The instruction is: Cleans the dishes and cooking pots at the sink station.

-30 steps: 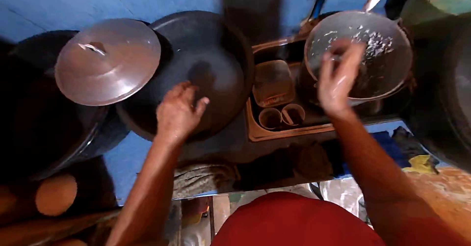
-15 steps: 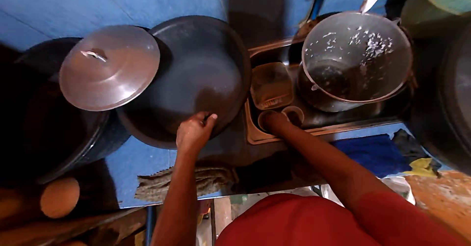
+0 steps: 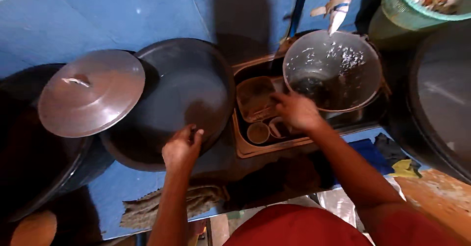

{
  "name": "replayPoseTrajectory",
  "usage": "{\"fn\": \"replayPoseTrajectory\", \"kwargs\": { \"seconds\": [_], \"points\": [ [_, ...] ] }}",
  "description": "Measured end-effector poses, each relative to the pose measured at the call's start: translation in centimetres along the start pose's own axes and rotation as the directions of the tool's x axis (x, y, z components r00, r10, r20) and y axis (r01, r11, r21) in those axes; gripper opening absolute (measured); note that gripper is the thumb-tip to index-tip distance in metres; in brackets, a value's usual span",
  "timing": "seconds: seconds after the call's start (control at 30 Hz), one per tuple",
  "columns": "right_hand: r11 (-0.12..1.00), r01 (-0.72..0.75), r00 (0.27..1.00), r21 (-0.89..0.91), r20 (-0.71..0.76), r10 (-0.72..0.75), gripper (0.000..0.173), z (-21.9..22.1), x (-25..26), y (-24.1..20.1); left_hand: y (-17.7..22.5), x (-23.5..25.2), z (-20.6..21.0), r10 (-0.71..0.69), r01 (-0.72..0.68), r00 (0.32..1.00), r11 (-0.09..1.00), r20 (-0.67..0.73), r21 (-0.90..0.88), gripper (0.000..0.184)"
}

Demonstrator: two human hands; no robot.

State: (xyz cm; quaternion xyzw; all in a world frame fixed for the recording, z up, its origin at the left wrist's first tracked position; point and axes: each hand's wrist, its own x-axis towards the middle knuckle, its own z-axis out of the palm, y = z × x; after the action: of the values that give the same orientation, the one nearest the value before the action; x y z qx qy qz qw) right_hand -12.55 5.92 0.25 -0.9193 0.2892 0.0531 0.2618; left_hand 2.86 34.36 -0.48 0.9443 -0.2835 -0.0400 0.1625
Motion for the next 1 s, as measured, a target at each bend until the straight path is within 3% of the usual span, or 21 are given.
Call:
{"fn": "replayPoseTrajectory", "kwargs": {
  "seconds": [0.07,0.1,0.2,0.33,0.4,0.5,0.6,0.67,0.83,0.93,1.0],
  "points": [
    [0.996,-0.087,0.983,0.019,-0.163,0.088,0.040,-1.9,-0.1,3.1,3.1,0.3,0.7,0.102,-0.129,0.979,0.981,-0.179,-0.143,0.038],
    [0.990,-0.137,0.974,0.033,-0.177,0.140,0.040,-2.2,0.3,4.8,5.6,0.9,1.2,0.122,-0.172,0.970,0.955,-0.209,-0.241,0.037],
    [0.975,-0.205,0.977,0.086,-0.043,0.209,0.045,-1.1,1.3,9.0,14.0,4.7,2.9,0.105,-0.049,0.991,0.869,0.087,-0.493,0.043],
    [0.986,-0.149,0.988,0.078,0.044,0.146,0.067,0.4,1.5,10.8,21.8,12.6,10.0,0.100,0.187,0.906,0.779,0.412,-0.599,0.061],
    [0.995,-0.095,0.994,0.029,0.063,0.093,0.060,0.6,1.8,11.0,24.2,15.1,12.7,0.065,0.212,0.900,0.798,0.431,-0.564,0.057],
    [0.999,0.006,0.999,-0.035,0.045,-0.004,0.036,0.4,2.0,11.4,27.3,16.6,12.8,0.015,0.089,0.934,0.958,0.357,-0.273,0.042],
    [0.998,0.031,0.999,0.052,-0.021,-0.029,0.039,-0.5,1.2,11.3,29.3,17.1,11.7,0.071,-0.026,0.952,0.988,0.298,-0.154,0.039],
    [0.985,0.073,0.988,0.154,-0.147,-0.050,0.040,-0.5,0.6,11.1,30.8,17.2,10.5,0.115,-0.088,0.962,0.989,0.246,-0.120,0.034],
    [0.912,0.238,0.858,0.333,-0.512,-0.037,0.039,1.8,0.6,9.7,33.1,16.7,7.6,0.306,-0.300,0.947,0.951,0.100,-0.070,0.033],
    [0.862,0.342,0.766,0.373,-0.642,-0.026,0.038,3.6,1.4,9.3,33.8,16.3,7.1,0.355,-0.353,0.935,0.934,0.024,-0.057,0.035],
    [0.831,0.370,0.746,0.416,-0.666,0.001,0.040,4.2,1.6,9.2,34.5,15.6,6.9,0.336,-0.335,0.942,0.941,0.018,-0.048,0.039]
  ]
}}
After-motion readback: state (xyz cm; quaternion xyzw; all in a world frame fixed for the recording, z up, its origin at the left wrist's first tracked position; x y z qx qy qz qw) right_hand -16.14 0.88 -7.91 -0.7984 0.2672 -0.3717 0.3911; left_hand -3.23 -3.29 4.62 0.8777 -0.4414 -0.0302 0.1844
